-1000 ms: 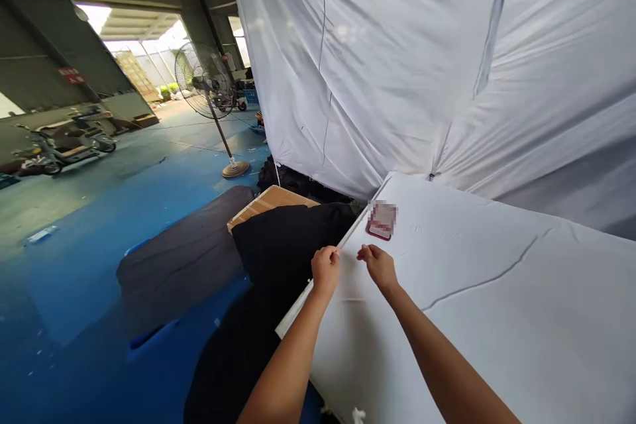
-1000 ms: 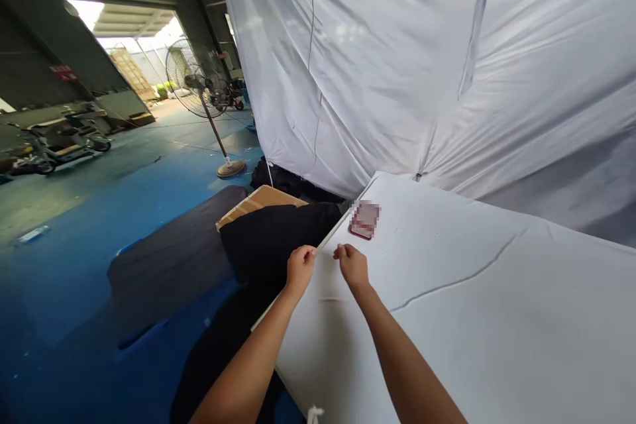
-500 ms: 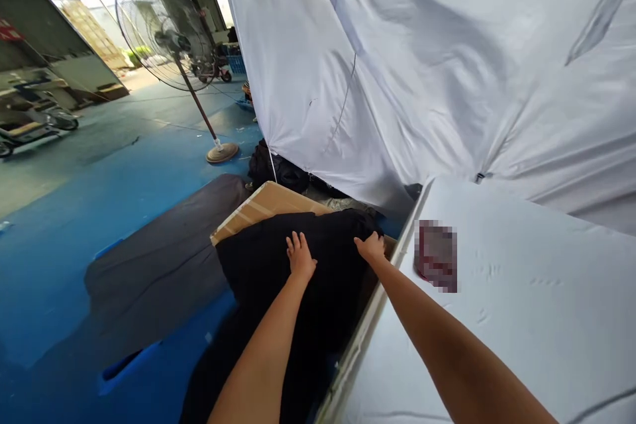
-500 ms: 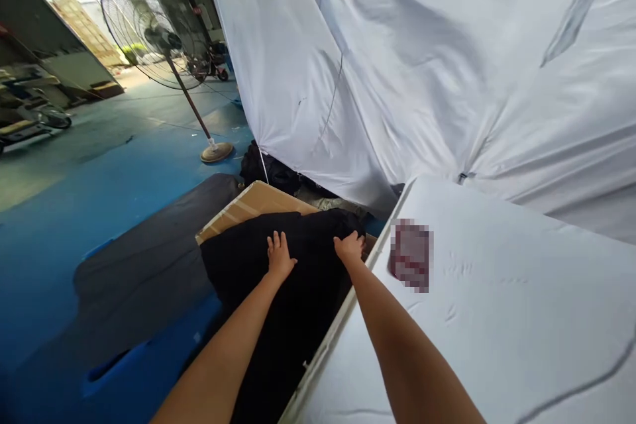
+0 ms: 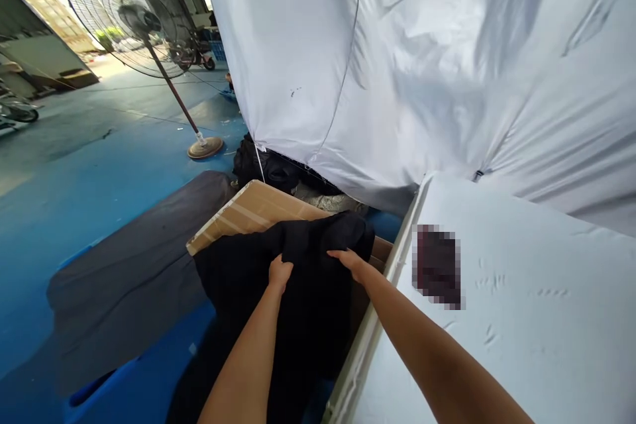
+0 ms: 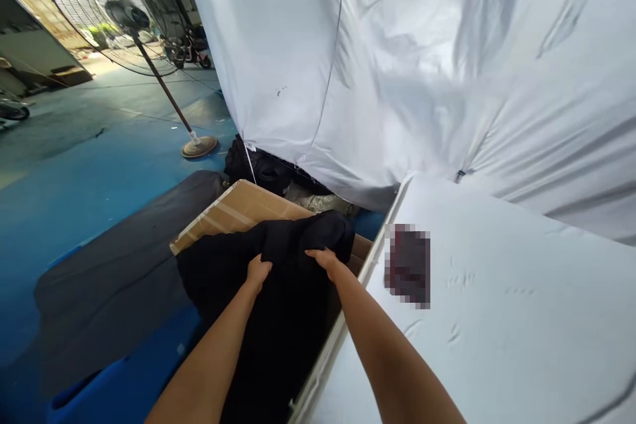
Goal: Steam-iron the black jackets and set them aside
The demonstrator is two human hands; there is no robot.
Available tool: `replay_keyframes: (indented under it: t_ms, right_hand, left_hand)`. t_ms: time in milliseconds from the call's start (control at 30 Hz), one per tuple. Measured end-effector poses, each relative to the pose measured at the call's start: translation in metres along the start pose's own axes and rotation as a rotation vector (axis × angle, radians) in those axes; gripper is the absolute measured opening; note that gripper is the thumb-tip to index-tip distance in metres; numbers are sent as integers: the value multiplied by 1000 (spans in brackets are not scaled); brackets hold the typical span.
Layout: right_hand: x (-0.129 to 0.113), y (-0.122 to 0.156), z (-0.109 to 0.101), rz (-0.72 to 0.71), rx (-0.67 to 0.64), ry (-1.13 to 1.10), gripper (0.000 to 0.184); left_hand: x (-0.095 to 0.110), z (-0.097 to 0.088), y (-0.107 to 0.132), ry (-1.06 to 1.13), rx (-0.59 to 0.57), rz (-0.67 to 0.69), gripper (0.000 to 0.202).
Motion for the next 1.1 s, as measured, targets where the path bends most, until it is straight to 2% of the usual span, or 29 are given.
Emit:
replay_keyframes:
  t_ms: [100,200,333,400,533,633,733,833,900,967,1033,1100]
  right_hand:
    - [-1,24,34,22,-137,-81,45]
    - [-11,56,63,27,-262,-160,31]
    - [-35,117,92,53,-546,-391,26]
    - [-49,149,98,25,-617,-488,23]
    - [-74,219,102,-84,-742,-641,20]
    - [-93,276,91,-197,-847,-722,20]
    - [-106,337,55,-348,-898,-770,19]
    - [-109,399,-7,-526,-887,-807,16]
    - [-100,438,-64,-668,-788,-845,15]
    - [-80,478,-133,-828,-609,-890,15]
    - [-48,519,-210,-987,-366,-928,16]
    - [-5,559,-289,-1124,-88,-946,18]
  left_hand:
    - [25,7,22,117,-41,68,38]
    - [73,-6,43,291,-32,230,35]
    - [134,-56,79,361,74,466,33]
    - [162,-82,105,318,119,614,31]
    - [219,-126,177,164,219,919,32]
    - [264,-146,242,40,313,1094,28]
    - [310,-151,318,7,365,1307,23]
    - [351,-133,402,65,322,1535,19]
    - [374,-110,459,111,252,1654,17]
    - [392,-77,516,148,153,1745,16]
    - [407,-36,572,192,38,1814,16]
    - [416,12,626,256,-77,1869,18]
Point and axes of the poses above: each hand's wrist, its own y-axis away from the middle knuckle, its own z-axis out of the palm, x = y × z, the point moved 8 cm from there along -y, towards the middle knuckle, and after that the axes turned 7 degrees about z, right-handed, at the moved point
